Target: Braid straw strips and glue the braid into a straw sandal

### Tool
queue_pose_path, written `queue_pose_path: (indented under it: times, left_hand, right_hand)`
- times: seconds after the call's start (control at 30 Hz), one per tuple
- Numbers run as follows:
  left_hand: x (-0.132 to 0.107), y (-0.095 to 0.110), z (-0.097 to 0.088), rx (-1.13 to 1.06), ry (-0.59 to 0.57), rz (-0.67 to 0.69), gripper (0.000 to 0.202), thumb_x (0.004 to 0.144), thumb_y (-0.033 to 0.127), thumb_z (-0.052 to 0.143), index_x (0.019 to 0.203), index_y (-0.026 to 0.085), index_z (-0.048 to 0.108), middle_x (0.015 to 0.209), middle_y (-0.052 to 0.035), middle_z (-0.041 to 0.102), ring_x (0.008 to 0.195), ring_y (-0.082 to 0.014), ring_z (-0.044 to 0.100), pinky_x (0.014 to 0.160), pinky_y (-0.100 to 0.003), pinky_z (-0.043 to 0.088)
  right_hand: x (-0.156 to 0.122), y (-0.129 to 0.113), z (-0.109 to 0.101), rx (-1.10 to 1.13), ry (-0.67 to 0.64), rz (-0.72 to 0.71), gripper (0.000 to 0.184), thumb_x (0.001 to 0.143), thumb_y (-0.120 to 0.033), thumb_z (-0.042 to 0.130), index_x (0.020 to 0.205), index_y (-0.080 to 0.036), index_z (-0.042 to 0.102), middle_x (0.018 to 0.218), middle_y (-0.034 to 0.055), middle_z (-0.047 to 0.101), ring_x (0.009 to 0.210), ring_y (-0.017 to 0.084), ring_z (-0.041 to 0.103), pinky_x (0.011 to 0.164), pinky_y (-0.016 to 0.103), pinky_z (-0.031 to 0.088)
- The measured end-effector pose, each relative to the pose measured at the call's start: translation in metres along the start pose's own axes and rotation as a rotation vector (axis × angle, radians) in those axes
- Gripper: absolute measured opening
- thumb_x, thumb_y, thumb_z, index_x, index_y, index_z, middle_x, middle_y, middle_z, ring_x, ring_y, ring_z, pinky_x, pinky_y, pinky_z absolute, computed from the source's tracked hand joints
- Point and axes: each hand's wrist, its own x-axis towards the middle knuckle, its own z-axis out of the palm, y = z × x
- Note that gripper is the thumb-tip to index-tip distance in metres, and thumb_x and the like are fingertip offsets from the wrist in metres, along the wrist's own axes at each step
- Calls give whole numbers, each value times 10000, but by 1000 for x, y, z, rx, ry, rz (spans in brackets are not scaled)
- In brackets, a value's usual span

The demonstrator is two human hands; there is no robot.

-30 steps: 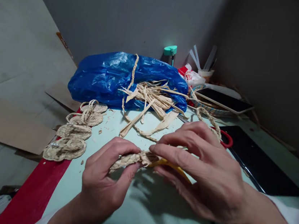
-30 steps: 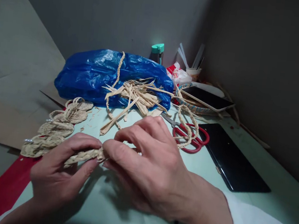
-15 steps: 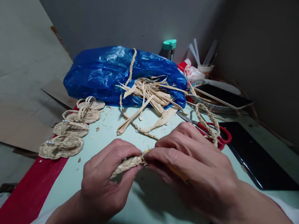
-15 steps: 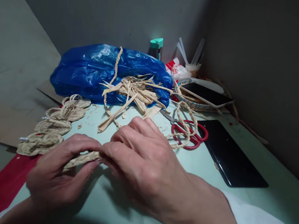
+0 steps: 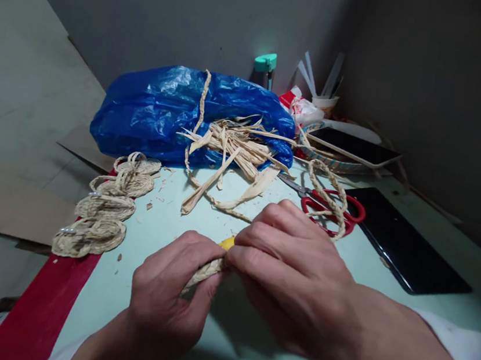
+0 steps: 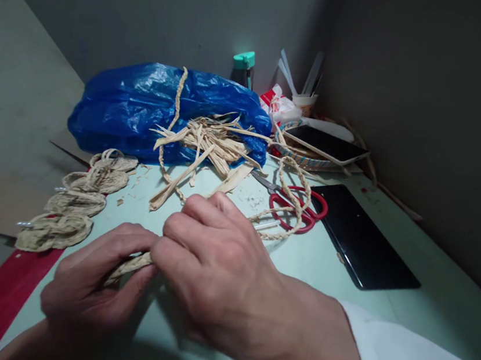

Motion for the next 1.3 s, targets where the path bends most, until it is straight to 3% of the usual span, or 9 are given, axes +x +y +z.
queue_pose_path:
  times: [0.13,0.33,0.6,0.8,1.0,1.13,1.3]
  left_hand:
    - [0,-2,-2,32,-55,-5,246,785,7,594,949,190,604,779,-14,660,692,-127,631,626,-238,523]
    - [5,4,-1,18,52,-44,180,791,10,599,875,166,631,727,0,649,633,-97,611,577,-204,492]
    - [-4,0,-4,-48,-26,-62,276,767,-29,625,956,169,656,803,-22,663,729,-125,626,643,-231,519]
    - [-1,1,-4,-53,-25,-53,177,804,5,617,895,144,679,778,-27,662,713,-108,620,632,-199,497]
    - [-3,0,0,-55,-120,-194,114,872,102,580,944,184,615,784,15,648,666,-90,629,646,-192,494]
    - [-5,0,3,-85,-71,-380,81,889,155,583,928,220,613,723,58,619,534,-63,604,554,-167,496]
    - [-6,1,5,-162,-26,-490,60,848,194,639,892,225,664,751,48,647,515,-71,596,533,-181,500]
  right_hand:
    - [3,-5,6,-106,99,31,273,935,-92,460,718,-147,617,706,39,645,694,155,480,645,342,318]
    - [2,-4,6,-150,102,-45,250,932,-82,444,828,-115,669,696,48,644,723,165,530,690,350,353]
    - [2,-3,6,-36,86,9,279,953,-90,425,779,-109,642,768,77,649,721,167,495,670,349,335]
    - [1,2,3,11,60,28,221,949,-104,464,824,-119,645,733,53,619,723,168,474,693,342,334]
    - [0,9,1,82,-31,103,21,908,-128,541,927,-127,549,784,25,556,731,150,436,681,295,355]
    - [0,11,3,129,-49,118,124,876,-77,552,951,-155,491,839,19,547,771,146,445,720,282,376]
    - [2,13,1,189,-58,124,41,935,-116,499,954,-134,531,845,31,562,785,142,472,732,274,394]
